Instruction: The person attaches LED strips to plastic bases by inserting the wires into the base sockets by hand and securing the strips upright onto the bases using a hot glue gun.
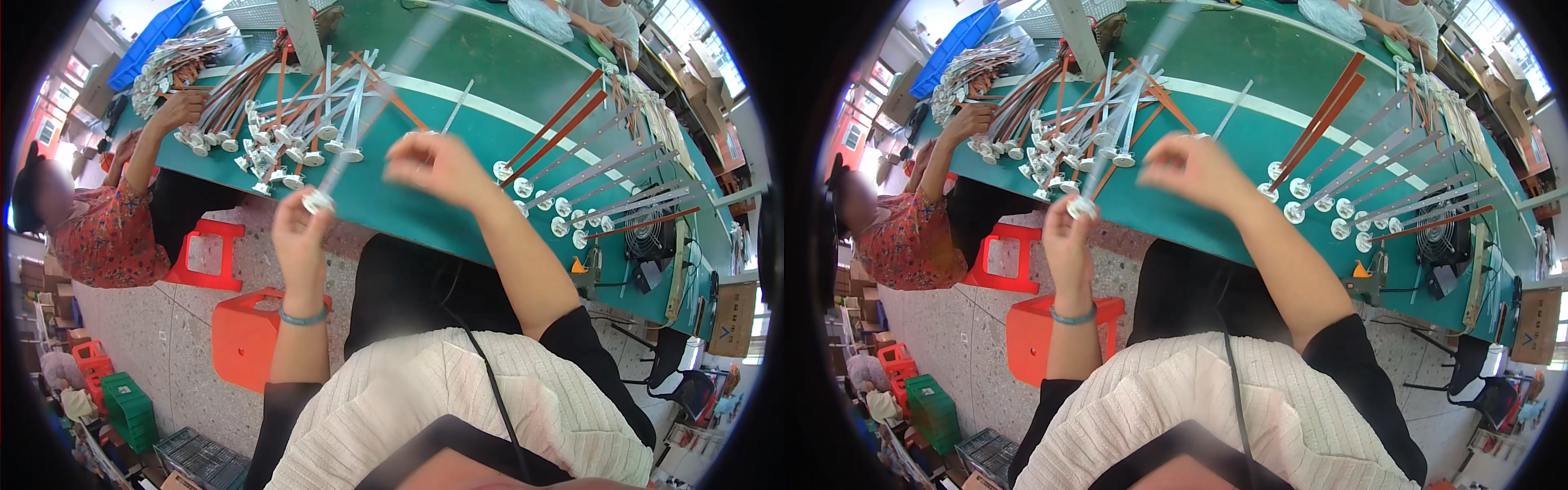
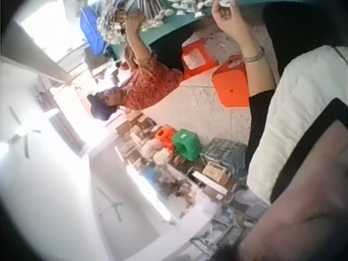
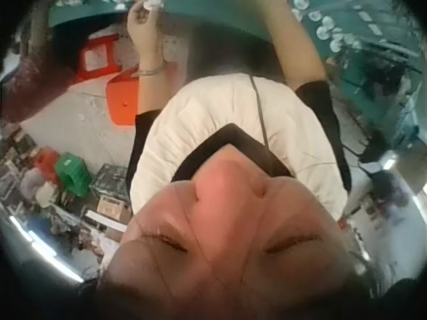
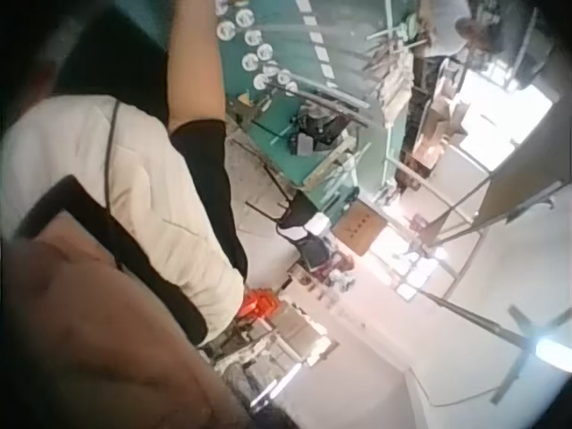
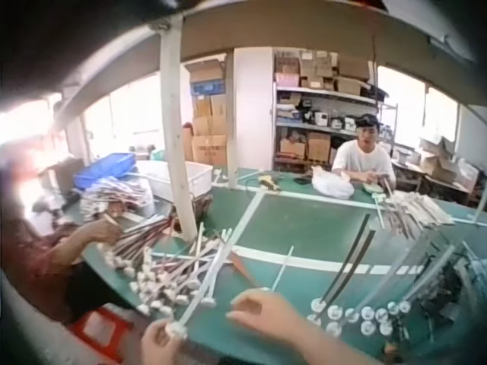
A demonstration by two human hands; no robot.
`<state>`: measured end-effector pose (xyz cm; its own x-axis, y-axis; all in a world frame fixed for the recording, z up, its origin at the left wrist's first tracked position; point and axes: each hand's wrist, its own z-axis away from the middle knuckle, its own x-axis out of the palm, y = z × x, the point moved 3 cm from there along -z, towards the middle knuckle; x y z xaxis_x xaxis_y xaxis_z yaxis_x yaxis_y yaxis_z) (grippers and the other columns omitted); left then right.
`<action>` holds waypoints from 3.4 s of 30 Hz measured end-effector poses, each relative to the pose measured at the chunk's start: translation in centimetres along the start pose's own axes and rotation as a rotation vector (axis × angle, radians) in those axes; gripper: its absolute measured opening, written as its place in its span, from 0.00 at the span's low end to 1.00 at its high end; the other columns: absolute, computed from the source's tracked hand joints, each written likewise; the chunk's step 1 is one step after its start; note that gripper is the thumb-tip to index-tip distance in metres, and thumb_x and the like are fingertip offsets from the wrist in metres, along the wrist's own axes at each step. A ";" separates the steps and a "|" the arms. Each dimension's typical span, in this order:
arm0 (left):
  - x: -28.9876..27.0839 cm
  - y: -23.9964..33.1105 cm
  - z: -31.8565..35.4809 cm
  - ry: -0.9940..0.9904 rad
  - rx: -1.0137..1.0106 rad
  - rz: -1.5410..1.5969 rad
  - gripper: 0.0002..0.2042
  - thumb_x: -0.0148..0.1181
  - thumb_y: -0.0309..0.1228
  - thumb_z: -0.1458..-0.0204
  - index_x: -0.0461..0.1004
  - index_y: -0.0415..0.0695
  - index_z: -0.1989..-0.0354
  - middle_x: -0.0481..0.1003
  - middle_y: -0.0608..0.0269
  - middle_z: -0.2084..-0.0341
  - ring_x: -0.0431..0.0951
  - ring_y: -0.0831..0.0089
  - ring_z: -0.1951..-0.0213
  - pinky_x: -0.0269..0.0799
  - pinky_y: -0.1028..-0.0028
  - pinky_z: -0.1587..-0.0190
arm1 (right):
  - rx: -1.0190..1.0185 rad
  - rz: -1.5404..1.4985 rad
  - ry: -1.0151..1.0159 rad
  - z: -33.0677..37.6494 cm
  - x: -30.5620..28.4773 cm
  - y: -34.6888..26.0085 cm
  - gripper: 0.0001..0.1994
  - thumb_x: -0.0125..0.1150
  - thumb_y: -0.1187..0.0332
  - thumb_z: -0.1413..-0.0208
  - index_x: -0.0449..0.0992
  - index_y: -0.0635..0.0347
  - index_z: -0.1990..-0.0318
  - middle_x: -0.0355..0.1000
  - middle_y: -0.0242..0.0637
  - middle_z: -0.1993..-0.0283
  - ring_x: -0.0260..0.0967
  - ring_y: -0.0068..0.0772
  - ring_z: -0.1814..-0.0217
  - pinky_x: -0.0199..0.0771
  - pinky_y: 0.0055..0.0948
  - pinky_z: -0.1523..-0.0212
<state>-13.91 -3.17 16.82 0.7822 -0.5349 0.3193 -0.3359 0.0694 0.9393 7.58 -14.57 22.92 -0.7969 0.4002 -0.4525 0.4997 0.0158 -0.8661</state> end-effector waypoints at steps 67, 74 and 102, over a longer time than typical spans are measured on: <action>7.3 -0.4 7.0 -0.484 -0.466 0.570 0.22 0.57 0.30 0.40 0.62 0.38 0.38 0.75 0.55 0.54 0.79 0.66 0.55 0.78 0.70 0.52 | -0.034 -0.243 0.260 11.1 1.2 -4.4 0.07 0.60 0.83 0.45 0.71 0.68 0.60 0.73 0.43 0.59 0.77 0.33 0.55 0.78 0.28 0.53; 7.0 -0.7 7.1 -0.495 -0.438 0.531 0.21 0.57 0.33 0.39 0.64 0.37 0.41 0.75 0.55 0.54 0.80 0.67 0.56 0.77 0.72 0.53 | -0.031 -0.187 0.221 11.2 0.9 -4.7 0.07 0.61 0.83 0.47 0.72 0.67 0.61 0.73 0.42 0.60 0.77 0.31 0.56 0.78 0.28 0.54; 7.1 0.7 5.9 -0.608 -0.328 0.524 0.21 0.60 0.21 0.45 0.67 0.36 0.42 0.72 0.53 0.49 0.76 0.69 0.52 0.76 0.70 0.51 | -0.242 -0.129 0.258 11.5 0.5 -5.8 0.10 0.62 0.87 0.50 0.72 0.64 0.63 0.75 0.42 0.64 0.78 0.34 0.59 0.79 0.28 0.59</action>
<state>-11.67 -11.84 18.99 0.1213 -0.7168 0.6866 -0.3334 0.6221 0.7084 0.39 -25.00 25.24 -0.7622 0.5979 -0.2480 0.4912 0.2848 -0.8232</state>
